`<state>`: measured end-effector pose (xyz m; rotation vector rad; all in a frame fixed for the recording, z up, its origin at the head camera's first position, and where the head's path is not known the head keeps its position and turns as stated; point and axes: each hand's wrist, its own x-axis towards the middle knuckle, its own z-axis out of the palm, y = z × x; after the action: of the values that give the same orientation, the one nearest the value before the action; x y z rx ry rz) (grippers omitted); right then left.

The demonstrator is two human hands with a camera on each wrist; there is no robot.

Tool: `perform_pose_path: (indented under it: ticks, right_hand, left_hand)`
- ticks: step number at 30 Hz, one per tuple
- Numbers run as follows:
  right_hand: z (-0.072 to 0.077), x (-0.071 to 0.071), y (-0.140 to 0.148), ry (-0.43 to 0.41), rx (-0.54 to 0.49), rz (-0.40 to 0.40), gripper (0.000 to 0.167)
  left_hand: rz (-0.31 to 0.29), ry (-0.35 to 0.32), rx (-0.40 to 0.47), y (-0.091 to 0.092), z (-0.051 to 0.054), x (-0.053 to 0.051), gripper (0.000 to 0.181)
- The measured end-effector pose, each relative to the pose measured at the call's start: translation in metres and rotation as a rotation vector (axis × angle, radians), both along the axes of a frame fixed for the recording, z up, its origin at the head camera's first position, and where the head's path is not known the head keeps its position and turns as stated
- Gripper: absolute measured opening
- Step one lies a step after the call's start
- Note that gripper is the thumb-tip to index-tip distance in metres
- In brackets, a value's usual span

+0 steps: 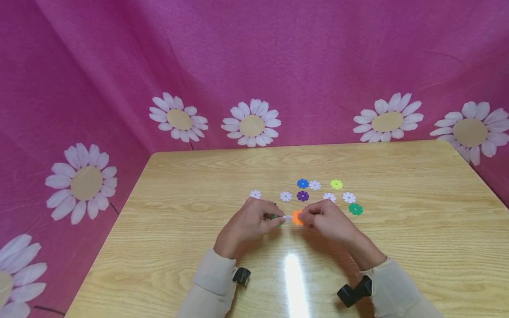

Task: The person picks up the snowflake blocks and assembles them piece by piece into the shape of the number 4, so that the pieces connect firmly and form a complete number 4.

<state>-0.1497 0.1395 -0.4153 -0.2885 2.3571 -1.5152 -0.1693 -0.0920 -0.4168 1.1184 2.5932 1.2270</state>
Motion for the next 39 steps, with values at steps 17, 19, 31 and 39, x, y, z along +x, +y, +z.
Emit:
perform_pose_path:
  ticks: [17,19,31,39]
  right_hand:
    - [-0.009,0.001,0.000,-0.062,-0.104,-0.040,0.028]
    - [-0.009,0.000,0.000,-0.060,-0.113,-0.044,0.027]
    - [-0.011,0.003,0.000,-0.094,-0.169,-0.018,0.027]
    - [-0.013,0.003,0.005,-0.100,-0.186,-0.007,0.026]
  left_hand:
    - [0.034,-0.008,-0.034,0.010,0.004,0.003,0.010]
    - [0.044,-0.010,-0.042,0.010,0.005,0.003,0.010]
    - [0.011,-0.024,-0.047,0.011,0.007,0.004,0.009]
    - [0.010,-0.073,-0.049,0.009,0.008,0.004,0.008]
